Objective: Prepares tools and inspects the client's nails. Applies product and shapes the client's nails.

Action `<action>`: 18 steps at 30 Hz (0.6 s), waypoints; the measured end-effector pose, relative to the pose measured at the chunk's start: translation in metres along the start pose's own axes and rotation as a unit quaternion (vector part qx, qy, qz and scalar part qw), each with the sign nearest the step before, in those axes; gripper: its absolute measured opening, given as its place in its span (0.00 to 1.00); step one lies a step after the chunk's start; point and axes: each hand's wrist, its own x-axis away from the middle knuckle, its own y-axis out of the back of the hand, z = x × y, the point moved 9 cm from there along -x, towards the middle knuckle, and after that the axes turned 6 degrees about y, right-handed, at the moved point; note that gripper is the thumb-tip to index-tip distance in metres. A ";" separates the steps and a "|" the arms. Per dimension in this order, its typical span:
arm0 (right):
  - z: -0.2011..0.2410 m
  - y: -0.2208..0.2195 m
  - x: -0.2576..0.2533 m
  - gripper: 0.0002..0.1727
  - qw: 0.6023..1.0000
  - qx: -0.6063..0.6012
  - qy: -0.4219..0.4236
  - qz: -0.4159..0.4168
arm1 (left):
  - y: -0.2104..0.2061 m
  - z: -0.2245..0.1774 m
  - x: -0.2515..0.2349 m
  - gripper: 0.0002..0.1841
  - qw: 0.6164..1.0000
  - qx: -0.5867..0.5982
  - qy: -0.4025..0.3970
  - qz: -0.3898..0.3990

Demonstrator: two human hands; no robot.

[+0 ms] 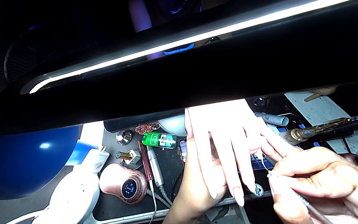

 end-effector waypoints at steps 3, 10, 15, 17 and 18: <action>0.000 0.000 0.000 0.10 1.000 -0.005 0.001 -0.004 | -0.001 -0.001 0.000 0.10 1.000 -0.005 0.001 0.001; 0.000 -0.001 -0.002 0.10 1.000 -0.007 -0.016 -0.014 | 0.000 -0.001 0.002 0.18 1.000 -0.012 -0.007 -0.008; 0.000 -0.001 -0.003 0.10 0.999 0.011 -0.018 -0.028 | 0.002 -0.002 0.001 0.15 0.999 -0.041 -0.014 -0.017; 0.000 -0.001 -0.003 0.11 0.999 0.012 -0.013 -0.031 | 0.000 -0.004 -0.001 0.14 0.999 -0.025 -0.019 -0.010; 0.000 -0.001 -0.003 0.11 0.999 0.009 -0.013 -0.030 | -0.001 -0.005 -0.001 0.13 0.999 -0.023 -0.024 -0.007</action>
